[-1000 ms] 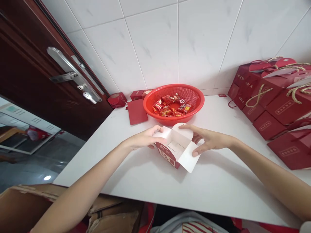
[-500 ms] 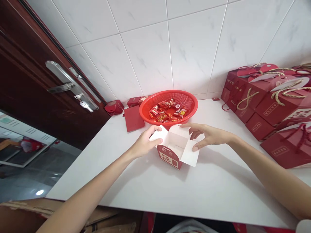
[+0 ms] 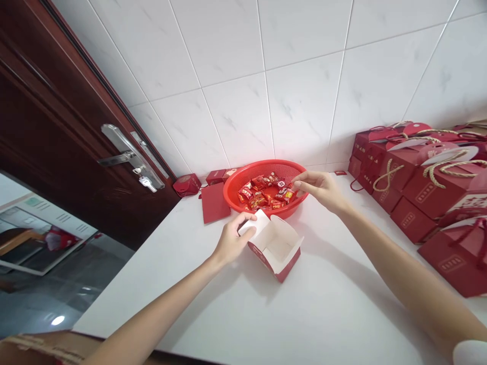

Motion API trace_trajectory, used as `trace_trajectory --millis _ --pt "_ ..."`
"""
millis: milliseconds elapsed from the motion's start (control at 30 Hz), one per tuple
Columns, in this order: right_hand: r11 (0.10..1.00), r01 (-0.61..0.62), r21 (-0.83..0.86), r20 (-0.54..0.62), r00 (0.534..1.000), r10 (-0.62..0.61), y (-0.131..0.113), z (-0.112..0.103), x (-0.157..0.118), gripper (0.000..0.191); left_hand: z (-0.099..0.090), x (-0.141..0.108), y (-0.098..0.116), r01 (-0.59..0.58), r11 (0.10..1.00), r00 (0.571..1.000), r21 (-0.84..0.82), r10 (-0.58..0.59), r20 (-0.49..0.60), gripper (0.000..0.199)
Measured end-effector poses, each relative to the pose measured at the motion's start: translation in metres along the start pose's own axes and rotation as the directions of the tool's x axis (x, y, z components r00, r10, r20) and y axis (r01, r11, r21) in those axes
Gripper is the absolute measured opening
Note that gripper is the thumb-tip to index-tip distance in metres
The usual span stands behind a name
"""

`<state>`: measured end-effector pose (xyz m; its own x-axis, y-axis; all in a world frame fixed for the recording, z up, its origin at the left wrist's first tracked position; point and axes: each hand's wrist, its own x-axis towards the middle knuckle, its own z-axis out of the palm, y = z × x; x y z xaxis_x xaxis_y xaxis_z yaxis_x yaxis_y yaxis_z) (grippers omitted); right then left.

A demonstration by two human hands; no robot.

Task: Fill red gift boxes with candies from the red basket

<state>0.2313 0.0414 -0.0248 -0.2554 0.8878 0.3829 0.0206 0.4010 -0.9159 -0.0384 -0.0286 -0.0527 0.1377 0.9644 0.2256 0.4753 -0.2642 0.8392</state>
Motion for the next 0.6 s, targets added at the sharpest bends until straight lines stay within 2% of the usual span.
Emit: trace_trajectory --millis 67,167,267,333,400,433,500,600 --pt "0.999 0.031 0.024 -0.065 0.997 -0.029 0.003 0.007 0.016 0.036 -0.001 -0.001 0.003 0.006 1.000 1.000 0.022 -0.006 0.004 0.021" --pt "0.997 0.045 0.059 -0.099 0.994 -0.039 0.008 0.016 0.038 0.032 -0.011 0.004 0.012 -0.009 0.999 1.000 0.047 0.010 -0.029 0.026" --pt "0.997 0.031 0.069 -0.084 0.996 -0.025 0.018 0.023 0.057 0.027 -0.028 0.025 0.022 -0.058 0.994 0.995 0.089 0.065 -0.072 0.027" --pt "0.998 0.006 0.065 -0.078 0.997 -0.001 0.027 0.027 0.067 0.024 -0.040 0.049 0.027 -0.102 0.978 0.995 0.182 0.104 -0.006 0.026" --pt "0.997 -0.047 0.065 -0.098 0.994 0.053 0.036 0.029 0.074 0.019 -0.048 0.079 0.029 -0.158 0.930 0.982 0.333 0.111 0.156 0.025" --pt "0.995 -0.077 0.067 -0.115 0.990 0.084 0.040 0.030 0.076 0.017 -0.050 0.094 0.027 -0.180 0.893 0.966 0.413 0.080 0.247 0.026" --pt "0.990 -0.122 0.076 -0.144 0.981 0.132 0.048 0.030 0.078 0.014 -0.047 0.123 0.022 -0.165 0.816 0.928 0.554 -0.062 0.367 0.031" --pt "0.987 -0.133 0.095 -0.162 0.976 0.147 0.056 0.028 0.079 0.014 -0.030 0.157 0.005 -0.056 0.750 0.858 0.660 -0.302 0.416 0.063"
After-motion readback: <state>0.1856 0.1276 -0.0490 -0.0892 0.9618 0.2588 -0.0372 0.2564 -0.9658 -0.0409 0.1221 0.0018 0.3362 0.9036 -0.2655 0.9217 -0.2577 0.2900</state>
